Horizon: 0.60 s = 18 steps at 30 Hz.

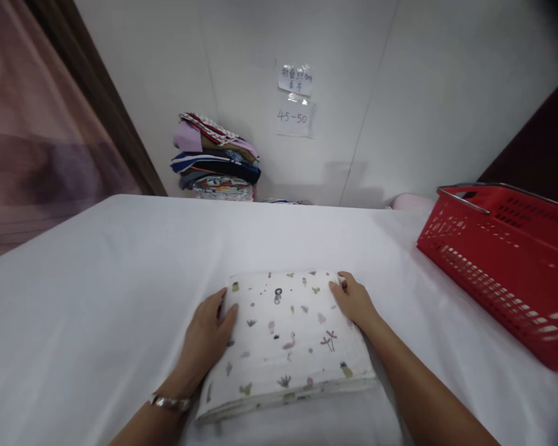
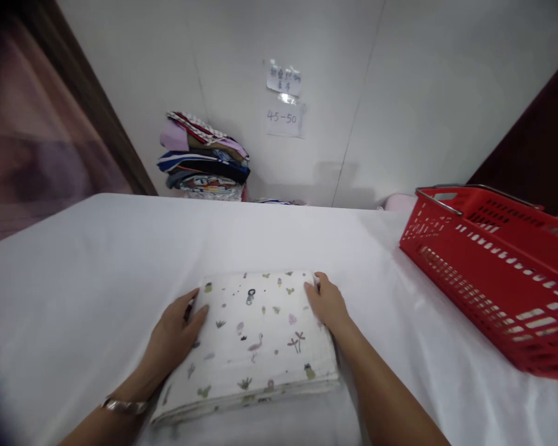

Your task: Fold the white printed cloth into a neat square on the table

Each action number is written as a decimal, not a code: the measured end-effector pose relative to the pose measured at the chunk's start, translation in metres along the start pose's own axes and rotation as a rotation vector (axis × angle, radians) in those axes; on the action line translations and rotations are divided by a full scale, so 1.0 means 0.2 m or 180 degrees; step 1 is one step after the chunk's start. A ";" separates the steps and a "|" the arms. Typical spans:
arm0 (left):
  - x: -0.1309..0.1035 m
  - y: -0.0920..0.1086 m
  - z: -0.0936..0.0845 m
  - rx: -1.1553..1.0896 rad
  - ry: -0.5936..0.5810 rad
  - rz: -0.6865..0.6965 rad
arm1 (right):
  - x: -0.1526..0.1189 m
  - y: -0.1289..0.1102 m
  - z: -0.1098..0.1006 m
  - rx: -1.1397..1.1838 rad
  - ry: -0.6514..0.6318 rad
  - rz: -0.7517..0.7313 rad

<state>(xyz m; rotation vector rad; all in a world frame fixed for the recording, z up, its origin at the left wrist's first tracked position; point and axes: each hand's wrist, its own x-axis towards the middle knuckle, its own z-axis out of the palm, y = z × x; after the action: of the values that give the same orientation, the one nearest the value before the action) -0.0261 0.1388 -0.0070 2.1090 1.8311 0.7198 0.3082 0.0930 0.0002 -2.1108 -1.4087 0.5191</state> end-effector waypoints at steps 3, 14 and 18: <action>-0.02 0.02 -0.01 -0.0061 0.0008 0.0037 | -0.04 -0.04 -0.04 -0.0693 -0.0391 -0.0018; -0.03 0.05 -0.09 -0.0472 -0.0550 -0.0708 | -0.10 -0.06 -0.05 -0.0796 -0.0632 0.0041; -0.01 0.03 -0.11 -0.0780 -0.0941 -0.0864 | -0.14 -0.05 -0.06 -0.0587 -0.0583 0.0275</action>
<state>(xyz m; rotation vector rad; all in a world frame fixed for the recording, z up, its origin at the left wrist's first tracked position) -0.0325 0.1329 0.0144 1.6704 1.7218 0.5044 0.2974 0.0683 0.0157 -2.3288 -1.5220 0.6532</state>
